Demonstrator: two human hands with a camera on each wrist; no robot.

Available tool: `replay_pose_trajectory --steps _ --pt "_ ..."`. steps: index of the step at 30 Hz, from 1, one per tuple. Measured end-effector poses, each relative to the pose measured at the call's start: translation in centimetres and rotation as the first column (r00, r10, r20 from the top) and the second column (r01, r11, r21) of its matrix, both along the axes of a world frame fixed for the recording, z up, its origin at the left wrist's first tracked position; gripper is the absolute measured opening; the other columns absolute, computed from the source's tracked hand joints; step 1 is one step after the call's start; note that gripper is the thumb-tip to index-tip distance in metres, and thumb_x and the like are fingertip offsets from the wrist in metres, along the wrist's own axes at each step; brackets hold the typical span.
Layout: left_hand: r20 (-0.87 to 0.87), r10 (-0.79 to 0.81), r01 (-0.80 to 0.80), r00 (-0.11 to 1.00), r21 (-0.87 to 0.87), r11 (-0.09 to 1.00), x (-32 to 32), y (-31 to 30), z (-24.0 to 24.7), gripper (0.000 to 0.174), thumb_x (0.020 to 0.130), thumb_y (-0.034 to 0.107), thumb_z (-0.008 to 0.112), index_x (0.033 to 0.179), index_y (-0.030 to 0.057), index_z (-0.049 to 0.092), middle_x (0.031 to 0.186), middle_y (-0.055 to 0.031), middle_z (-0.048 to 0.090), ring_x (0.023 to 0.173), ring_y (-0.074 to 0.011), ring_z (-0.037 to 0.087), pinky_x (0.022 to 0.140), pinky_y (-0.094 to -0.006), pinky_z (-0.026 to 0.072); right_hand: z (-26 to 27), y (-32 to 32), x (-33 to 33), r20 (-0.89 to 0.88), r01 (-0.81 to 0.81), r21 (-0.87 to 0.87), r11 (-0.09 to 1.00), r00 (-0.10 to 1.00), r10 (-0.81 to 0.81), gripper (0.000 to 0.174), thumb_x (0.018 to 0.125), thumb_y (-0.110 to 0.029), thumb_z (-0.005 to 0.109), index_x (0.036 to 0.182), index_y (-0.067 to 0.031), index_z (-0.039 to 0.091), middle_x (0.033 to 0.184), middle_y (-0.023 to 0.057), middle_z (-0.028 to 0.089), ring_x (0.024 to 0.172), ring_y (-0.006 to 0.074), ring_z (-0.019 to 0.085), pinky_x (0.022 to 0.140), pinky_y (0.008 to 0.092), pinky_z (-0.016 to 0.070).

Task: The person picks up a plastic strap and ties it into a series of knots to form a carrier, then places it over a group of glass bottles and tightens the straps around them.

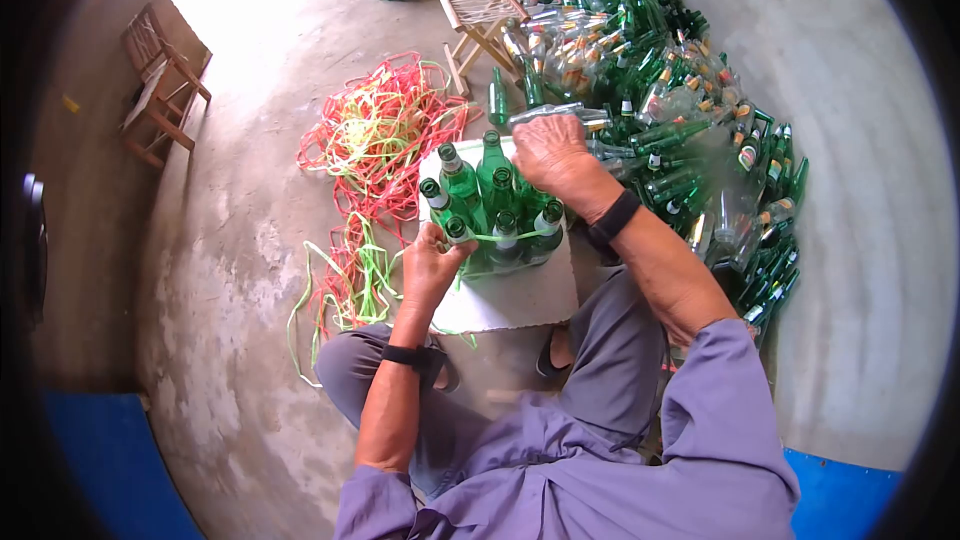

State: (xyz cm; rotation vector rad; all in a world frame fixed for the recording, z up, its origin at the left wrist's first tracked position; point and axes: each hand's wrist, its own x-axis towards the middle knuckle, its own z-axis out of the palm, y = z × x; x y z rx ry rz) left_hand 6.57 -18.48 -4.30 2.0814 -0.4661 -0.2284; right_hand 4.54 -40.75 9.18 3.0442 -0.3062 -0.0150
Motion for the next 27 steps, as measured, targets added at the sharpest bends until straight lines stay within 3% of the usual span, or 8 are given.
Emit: replay_pose_trajectory --steps 1,4,7,10,12,19,25,27 --pt "-0.002 -0.003 0.003 1.0 0.002 1.0 0.0 0.0 -0.1 0.045 0.068 0.031 0.086 0.078 0.0004 0.054 0.062 -0.0105 0.058 0.055 -0.0183 0.053 0.057 -0.0345 0.047 -0.6 -0.9 -0.3 -0.091 0.019 -0.06 0.998 0.996 -0.024 0.03 0.083 -0.035 0.067 0.084 -0.005 0.072 0.081 0.0179 0.071 0.08 0.0335 0.071 0.072 0.045 0.0551" --pt "-0.009 0.003 -0.004 1.0 -0.079 0.997 0.0 -0.1 -0.1 0.045 0.069 0.03 0.086 0.077 0.0006 0.053 0.061 -0.0104 0.057 0.054 -0.0181 0.052 0.056 -0.0344 0.0464 -2.6 -2.3 -1.0 -0.201 0.036 -0.026 0.999 0.979 -0.04 0.029 0.082 -0.033 0.069 0.086 -0.004 0.071 0.085 0.0181 0.071 0.083 0.0344 0.07 0.074 0.0462 0.0548" --pt "-0.017 0.002 -0.003 1.0 -0.074 0.997 -0.1 -0.1 -0.2 0.043 0.07 0.029 0.085 0.077 0.0006 0.053 0.059 -0.01 0.057 0.053 -0.0158 0.051 0.054 -0.0333 0.0455 -5.0 -2.9 -1.1 -0.074 0.041 0.033 0.999 0.997 -0.039 0.03 0.082 -0.031 0.069 0.09 -0.0023 0.07 0.09 0.0187 0.071 0.088 0.0358 0.069 0.075 0.0471 0.0545" --pt "-0.057 0.0 -0.006 0.998 -0.115 0.993 -0.1 -0.1 -0.3 0.042 0.071 0.028 0.085 0.077 0.0007 0.053 0.059 -0.0092 0.057 0.053 -0.013 0.049 0.053 -0.0319 0.0444 -4.7 -3.0 -1.1 -0.137 0.052 0.069 0.996 0.99 -0.042 0.031 0.082 -0.031 0.068 0.092 -0.0012 0.069 0.095 0.0194 0.07 0.091 0.0369 0.068 0.077 0.0479 0.0542" --pt "-0.087 -0.022 0.017 0.996 -0.051 0.999 -0.1 0.1 0.0 0.044 0.073 0.029 0.081 0.079 -0.0012 0.05 0.066 -0.0176 0.062 0.057 -0.0251 0.058 0.059 -0.038 0.0485 -4.3 -2.8 -1.1 -0.141 0.05 0.069 0.996 0.989 -0.04 0.029 0.081 -0.029 0.067 0.091 -0.0014 0.069 0.094 0.0195 0.07 0.09 0.0371 0.068 0.077 0.0481 0.0542" --pt "-0.08 -0.004 0.004 0.997 -0.003 1.0 -0.2 0.1 0.3 0.044 0.074 0.029 0.081 0.077 -0.0017 0.049 0.063 -0.0177 0.06 0.055 -0.0251 0.057 0.057 -0.0379 0.0478 -4.1 -2.5 -0.9 -0.116 0.013 0.046 0.999 0.993 -0.007 0.019 0.078 -0.014 0.058 0.089 -0.0033 0.07 0.09 0.02 0.07 0.087 0.037 0.069 0.074 0.0483 0.0547" --pt "-0.05 -0.004 0.002 0.999 -0.035 0.999 -0.2 0.3 0.2 0.046 0.073 0.03 0.082 0.079 -0.0013 0.049 0.062 -0.0184 0.059 0.055 -0.0276 0.058 0.057 -0.0394 0.0479 -3.3 -2.4 -0.7 -0.156 -0.02 0.018 1.0 0.987 0.023 0.02 0.078 -0.013 0.055 0.088 -0.0036 0.07 0.089 0.0198 0.07 0.086 0.0369 0.069 0.073 0.0482 0.0548" --pt "-0.043 -0.003 0.004 0.999 0.026 1.0 -0.2 0.5 0.4 0.048 0.072 0.032 0.083 0.08 -0.0012 0.049 0.062 -0.0193 0.059 0.056 -0.0293 0.059 0.058 -0.0401 0.0482 -3.3 -2.5 -0.6 -0.158 -0.037 0.007 0.999 0.987 0.038 0.02 0.078 -0.013 0.055 0.088 -0.0036 0.07 0.089 0.0197 0.07 0.086 0.0368 0.069 0.072 0.048 0.0548"
